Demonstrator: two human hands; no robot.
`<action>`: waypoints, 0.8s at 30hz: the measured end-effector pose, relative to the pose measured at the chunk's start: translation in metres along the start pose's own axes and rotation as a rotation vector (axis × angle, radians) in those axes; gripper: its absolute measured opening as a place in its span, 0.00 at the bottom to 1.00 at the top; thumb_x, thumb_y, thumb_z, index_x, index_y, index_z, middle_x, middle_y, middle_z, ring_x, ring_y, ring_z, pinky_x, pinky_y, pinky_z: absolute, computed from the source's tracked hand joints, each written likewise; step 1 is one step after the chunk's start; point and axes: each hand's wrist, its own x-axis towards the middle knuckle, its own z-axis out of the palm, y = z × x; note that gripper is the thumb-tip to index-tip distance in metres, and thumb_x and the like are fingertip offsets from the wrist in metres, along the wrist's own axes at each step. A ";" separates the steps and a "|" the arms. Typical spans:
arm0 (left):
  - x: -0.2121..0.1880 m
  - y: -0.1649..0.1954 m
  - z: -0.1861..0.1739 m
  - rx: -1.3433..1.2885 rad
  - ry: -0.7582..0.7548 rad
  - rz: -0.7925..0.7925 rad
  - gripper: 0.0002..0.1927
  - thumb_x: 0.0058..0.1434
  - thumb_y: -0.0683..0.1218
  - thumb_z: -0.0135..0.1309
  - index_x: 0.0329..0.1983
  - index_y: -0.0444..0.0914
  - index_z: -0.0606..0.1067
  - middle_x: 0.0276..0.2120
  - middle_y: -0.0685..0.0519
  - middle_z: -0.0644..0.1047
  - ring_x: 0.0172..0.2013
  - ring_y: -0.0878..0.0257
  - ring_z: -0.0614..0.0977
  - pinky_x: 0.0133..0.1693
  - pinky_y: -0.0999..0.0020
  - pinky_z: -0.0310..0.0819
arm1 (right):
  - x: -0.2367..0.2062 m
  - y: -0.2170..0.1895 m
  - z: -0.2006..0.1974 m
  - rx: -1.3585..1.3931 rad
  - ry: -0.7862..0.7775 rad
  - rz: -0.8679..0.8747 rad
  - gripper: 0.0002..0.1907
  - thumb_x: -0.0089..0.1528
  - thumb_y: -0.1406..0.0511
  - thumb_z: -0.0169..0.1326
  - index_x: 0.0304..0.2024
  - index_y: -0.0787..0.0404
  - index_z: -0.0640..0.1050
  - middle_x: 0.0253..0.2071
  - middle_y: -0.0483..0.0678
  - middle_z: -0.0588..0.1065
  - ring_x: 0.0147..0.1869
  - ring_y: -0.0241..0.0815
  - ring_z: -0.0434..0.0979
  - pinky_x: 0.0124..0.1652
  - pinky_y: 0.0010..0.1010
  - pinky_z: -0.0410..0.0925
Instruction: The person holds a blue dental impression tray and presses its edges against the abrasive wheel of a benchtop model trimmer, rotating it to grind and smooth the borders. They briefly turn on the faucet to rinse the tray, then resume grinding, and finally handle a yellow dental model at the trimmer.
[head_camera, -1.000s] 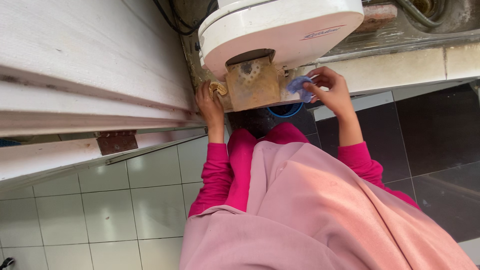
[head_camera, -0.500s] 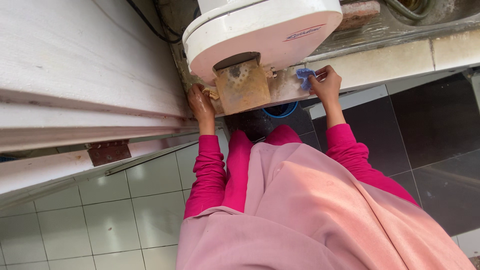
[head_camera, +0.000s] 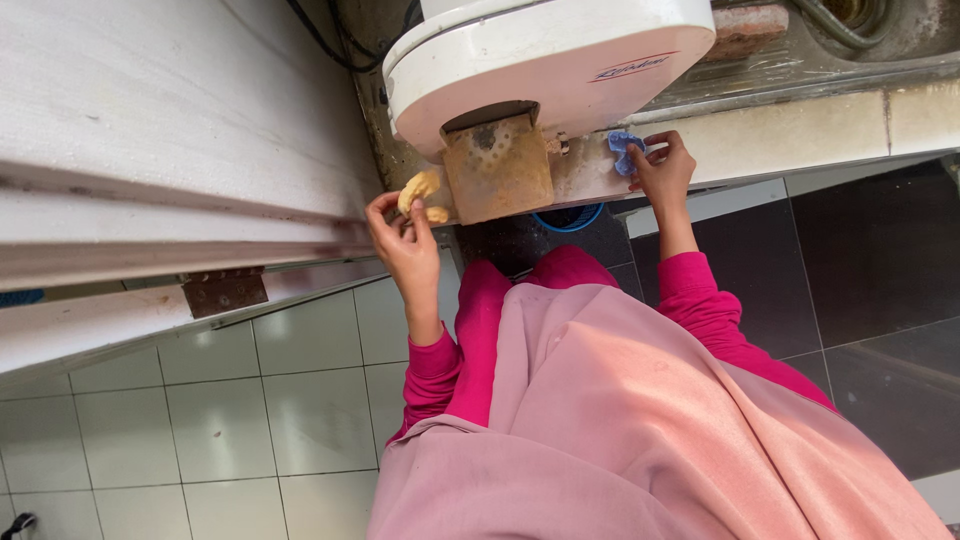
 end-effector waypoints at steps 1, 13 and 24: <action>0.002 0.002 0.003 -0.081 -0.030 -0.049 0.14 0.70 0.39 0.55 0.53 0.33 0.65 0.49 0.47 0.71 0.45 0.63 0.82 0.41 0.68 0.84 | 0.001 0.001 0.001 -0.025 0.003 0.009 0.16 0.63 0.67 0.68 0.45 0.68 0.75 0.28 0.49 0.75 0.26 0.39 0.81 0.20 0.31 0.75; 0.001 0.020 0.056 -0.464 -0.278 -0.264 0.19 0.66 0.41 0.62 0.53 0.36 0.65 0.48 0.49 0.76 0.49 0.63 0.81 0.46 0.69 0.80 | -0.032 -0.092 -0.003 -0.032 0.089 -0.338 0.08 0.73 0.65 0.58 0.43 0.66 0.78 0.33 0.47 0.76 0.34 0.31 0.75 0.30 0.23 0.68; -0.002 0.020 0.079 -0.519 -0.289 -0.262 0.18 0.67 0.42 0.61 0.54 0.37 0.66 0.49 0.50 0.76 0.50 0.65 0.80 0.48 0.69 0.81 | -0.089 -0.206 0.042 0.356 -0.551 -0.023 0.13 0.72 0.65 0.49 0.53 0.67 0.77 0.40 0.50 0.78 0.38 0.35 0.82 0.27 0.25 0.76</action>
